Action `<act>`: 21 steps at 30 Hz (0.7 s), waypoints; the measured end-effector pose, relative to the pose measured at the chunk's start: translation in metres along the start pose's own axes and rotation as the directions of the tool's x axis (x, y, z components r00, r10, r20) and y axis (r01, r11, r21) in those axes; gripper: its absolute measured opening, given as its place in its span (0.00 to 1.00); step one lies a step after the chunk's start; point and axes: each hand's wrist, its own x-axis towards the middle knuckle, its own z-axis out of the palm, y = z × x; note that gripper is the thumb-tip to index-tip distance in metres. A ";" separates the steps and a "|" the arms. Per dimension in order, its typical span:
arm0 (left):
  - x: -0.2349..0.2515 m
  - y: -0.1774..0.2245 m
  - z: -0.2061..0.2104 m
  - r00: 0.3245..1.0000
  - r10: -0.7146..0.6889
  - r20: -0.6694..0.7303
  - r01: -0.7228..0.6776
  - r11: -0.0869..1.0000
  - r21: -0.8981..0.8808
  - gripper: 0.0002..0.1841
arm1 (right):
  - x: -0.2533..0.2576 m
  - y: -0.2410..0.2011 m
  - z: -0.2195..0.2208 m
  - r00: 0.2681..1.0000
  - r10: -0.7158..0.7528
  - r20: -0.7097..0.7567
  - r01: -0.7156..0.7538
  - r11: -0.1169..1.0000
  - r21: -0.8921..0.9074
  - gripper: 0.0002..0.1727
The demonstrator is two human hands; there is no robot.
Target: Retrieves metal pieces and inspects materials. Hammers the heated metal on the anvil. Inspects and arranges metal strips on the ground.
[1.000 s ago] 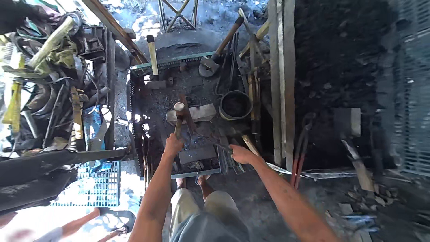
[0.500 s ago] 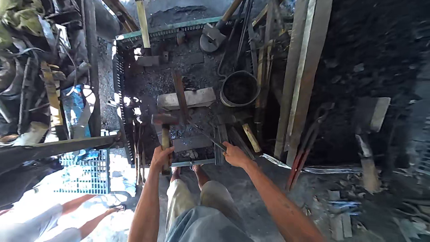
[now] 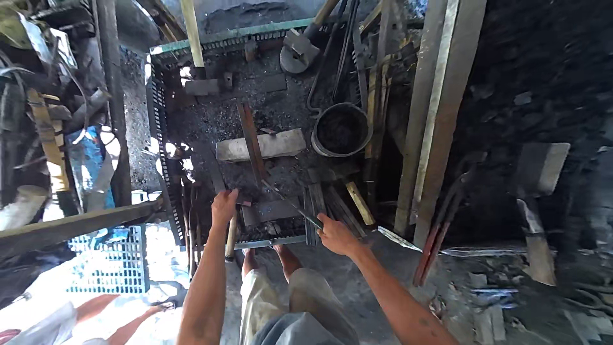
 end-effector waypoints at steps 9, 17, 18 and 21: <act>0.038 0.133 0.065 0.982 -0.144 -0.126 0.126 0.982 -0.139 0.24 | -0.006 0.009 0.035 0.990 -0.084 -0.118 0.091 0.994 0.056 0.30; 0.052 0.201 -0.020 0.993 -0.027 -0.117 0.042 0.991 0.127 0.22 | -0.108 0.084 0.120 0.985 -0.002 -0.175 0.042 0.974 0.223 0.31; 0.062 0.218 -0.021 0.994 0.021 -0.110 0.002 0.979 0.205 0.26 | -0.120 0.095 0.126 0.991 0.025 -0.135 0.015 0.957 0.290 0.30; 0.101 0.264 -0.012 0.995 0.076 -0.070 -0.045 0.928 0.369 0.28 | -0.160 0.120 0.141 0.993 0.114 -0.035 -0.089 0.901 0.424 0.29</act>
